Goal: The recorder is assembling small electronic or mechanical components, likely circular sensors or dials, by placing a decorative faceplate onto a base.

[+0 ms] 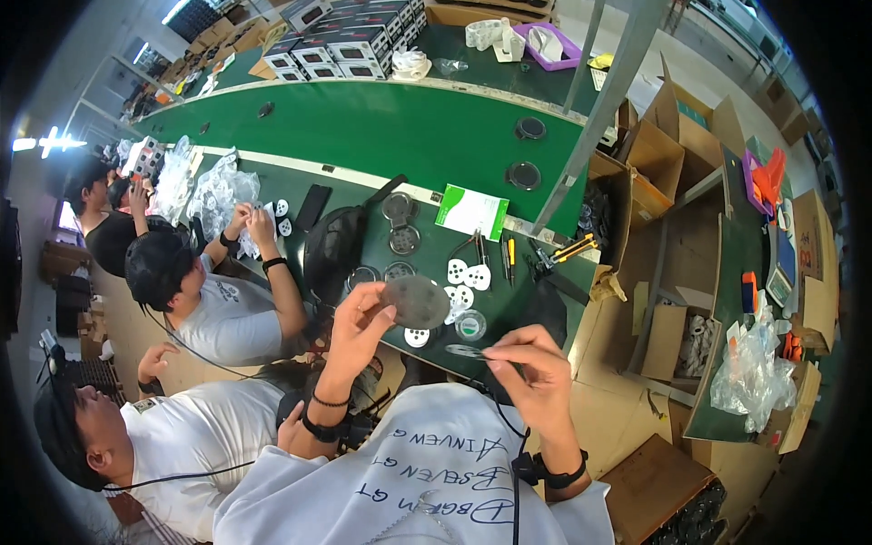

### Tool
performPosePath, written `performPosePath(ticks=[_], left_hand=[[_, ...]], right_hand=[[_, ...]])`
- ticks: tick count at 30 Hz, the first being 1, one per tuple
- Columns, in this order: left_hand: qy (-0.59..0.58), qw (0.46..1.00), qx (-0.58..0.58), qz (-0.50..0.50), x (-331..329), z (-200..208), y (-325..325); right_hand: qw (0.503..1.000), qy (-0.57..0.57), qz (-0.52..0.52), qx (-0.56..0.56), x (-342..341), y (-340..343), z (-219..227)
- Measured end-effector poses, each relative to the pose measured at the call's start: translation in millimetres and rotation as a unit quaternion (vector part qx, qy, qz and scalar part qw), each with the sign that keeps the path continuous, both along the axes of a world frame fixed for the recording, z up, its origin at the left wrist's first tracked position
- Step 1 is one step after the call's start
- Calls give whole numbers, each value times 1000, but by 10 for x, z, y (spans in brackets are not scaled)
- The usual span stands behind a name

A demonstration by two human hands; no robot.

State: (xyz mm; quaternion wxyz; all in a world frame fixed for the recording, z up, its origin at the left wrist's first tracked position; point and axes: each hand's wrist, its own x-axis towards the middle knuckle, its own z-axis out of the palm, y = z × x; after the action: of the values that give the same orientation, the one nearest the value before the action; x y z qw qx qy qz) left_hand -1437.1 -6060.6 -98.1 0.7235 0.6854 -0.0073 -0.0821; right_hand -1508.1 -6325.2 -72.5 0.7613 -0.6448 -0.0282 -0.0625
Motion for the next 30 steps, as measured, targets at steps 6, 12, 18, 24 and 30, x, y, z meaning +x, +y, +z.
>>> performPosePath(ticks=[6, 12, 18, 24, 30], left_hand=[[-52, 999, 1, 13, -373, 392, -175], [-174, 980, 96, -30, -468, 480, -191], [-263, 958, 107, -39, -464, 531, -280], [-240, 961, 117, -66, -500, 616, -325], [-256, 956, 127, -70, -490, 592, -326]], right_hand=[[994, -70, -14, -81, 14, 137, 188], [983, -147, -18, -108, -48, 94, 336], [983, -142, -31, -113, -126, 74, 359], [979, -153, -33, -133, -142, 45, 389], [976, -156, -40, -145, -138, 52, 420]])
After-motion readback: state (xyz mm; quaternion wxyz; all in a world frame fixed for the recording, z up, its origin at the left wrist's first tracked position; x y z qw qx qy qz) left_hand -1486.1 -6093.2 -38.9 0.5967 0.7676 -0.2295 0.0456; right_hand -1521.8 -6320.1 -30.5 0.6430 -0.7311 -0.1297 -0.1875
